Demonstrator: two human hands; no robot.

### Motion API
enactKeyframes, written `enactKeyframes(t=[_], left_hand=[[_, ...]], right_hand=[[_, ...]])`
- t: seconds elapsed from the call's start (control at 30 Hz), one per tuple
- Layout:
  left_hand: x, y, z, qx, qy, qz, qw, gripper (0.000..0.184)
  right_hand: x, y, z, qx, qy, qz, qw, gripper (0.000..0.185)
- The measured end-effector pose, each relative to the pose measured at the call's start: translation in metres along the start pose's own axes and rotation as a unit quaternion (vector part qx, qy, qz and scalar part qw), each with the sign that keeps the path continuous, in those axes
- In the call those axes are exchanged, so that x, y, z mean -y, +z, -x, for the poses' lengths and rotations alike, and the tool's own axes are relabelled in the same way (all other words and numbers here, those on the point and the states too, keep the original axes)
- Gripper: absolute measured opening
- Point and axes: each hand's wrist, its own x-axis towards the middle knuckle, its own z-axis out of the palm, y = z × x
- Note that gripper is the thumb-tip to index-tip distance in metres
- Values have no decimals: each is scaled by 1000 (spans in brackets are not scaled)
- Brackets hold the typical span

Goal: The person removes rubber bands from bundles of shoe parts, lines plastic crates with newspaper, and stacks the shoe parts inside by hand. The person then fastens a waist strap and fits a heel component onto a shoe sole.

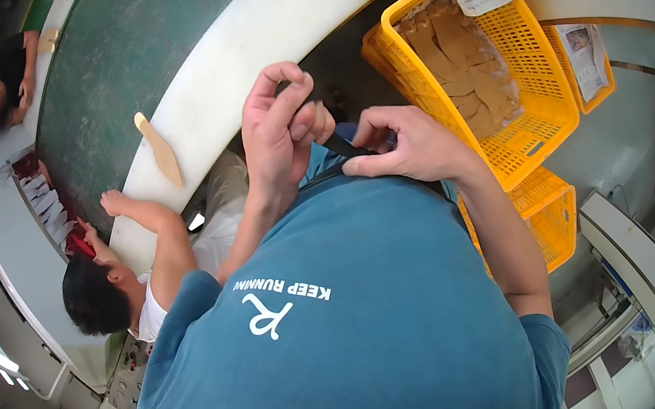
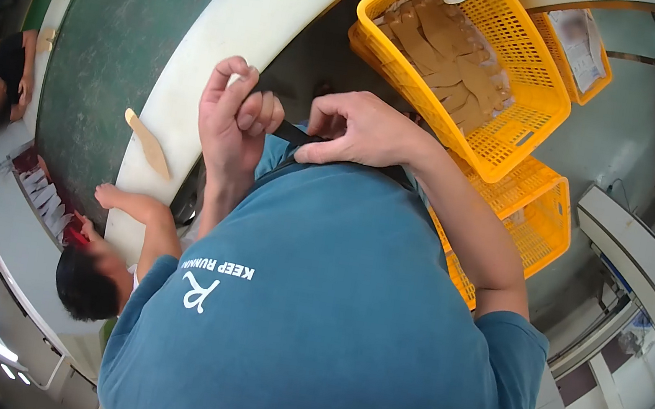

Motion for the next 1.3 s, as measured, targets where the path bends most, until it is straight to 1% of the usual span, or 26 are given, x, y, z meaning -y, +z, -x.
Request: enactKeyframes(t=[0.1,0.2,0.23,0.33,0.37,0.4,0.43,0.47,0.5,0.53,0.57,0.6,0.67,0.7,0.73,0.77,0.8,0.83,0.87,0.93,1.03,1.13,1.17,1.27,1.3], left_hand=[[-11,15,-2,5,-23,-35,999,7],[-12,-1,1,-7,-13,-67,998,13],[-15,-20,-2,13,1,-87,996,16],[-30,-51,-1,-12,-6,-97,995,19],[-32,-54,0,-30,-5,-196,980,21],[-35,-56,-1,-44,-1,-294,955,23],[-37,-72,-4,-19,40,-409,912,30],[-39,-79,-12,-27,147,-554,819,36],[-45,-83,-18,-35,197,-610,767,38],[-52,-76,-22,-41,248,-660,708,40],[-57,-59,-27,-21,250,-619,744,40],[-59,-36,-28,6,273,-630,727,36],[-57,16,-28,119,331,-713,607,33],[-49,37,-29,182,362,-721,562,29],[-38,57,-27,253,328,-701,581,27],[-25,71,-24,317,240,-663,634,25],[-13,80,-22,390,157,-640,643,26],[-4,90,-22,469,86,-621,621,28],[7,96,-20,501,-6,-615,609,26],[32,99,-24,563,-34,-600,567,22],[53,110,-34,589,-29,-616,523,20],[68,113,-49,617,-55,-628,472,20],[72,115,-50,612,-87,-622,480,20],[85,116,-51,588,-136,-621,500,20],[88,118,-54,578,-163,-625,499,22]], right_hand=[[1,5,3,-26,-67,-1,997,43],[-10,-7,31,-57,8,-2,998,46],[-23,-12,46,-88,11,11,996,43],[-64,-13,97,-152,118,-83,978,36],[-74,-7,114,-148,123,-92,977,35],[-82,0,131,-145,125,-102,976,33],[-88,8,143,-143,127,-111,975,32],[-92,17,149,-164,112,-147,969,31],[-96,26,152,-186,95,-183,961,29],[-98,35,156,-208,79,-219,950,28],[-97,39,160,-215,77,-219,948,30],[-99,43,166,-213,80,-233,945,32],[-107,50,178,-207,82,-262,939,38],[-112,52,186,-196,109,-270,936,40],[-116,55,196,-184,136,-279,933,42],[-121,58,205,-171,163,-288,928,45],[-126,63,209,-174,147,-306,924,46],[-132,69,213,-176,130,-324,920,47],[-138,74,217,-180,113,-341,916,49],[-147,83,221,-191,100,-351,911,46],[-152,90,222,-211,87,-370,901,40],[-159,96,218,-240,70,-386,888,31],[-162,98,216,-251,63,-390,884,27],[-168,101,203,-284,73,-422,858,23],[-166,99,201,-286,76,-421,858,21]])
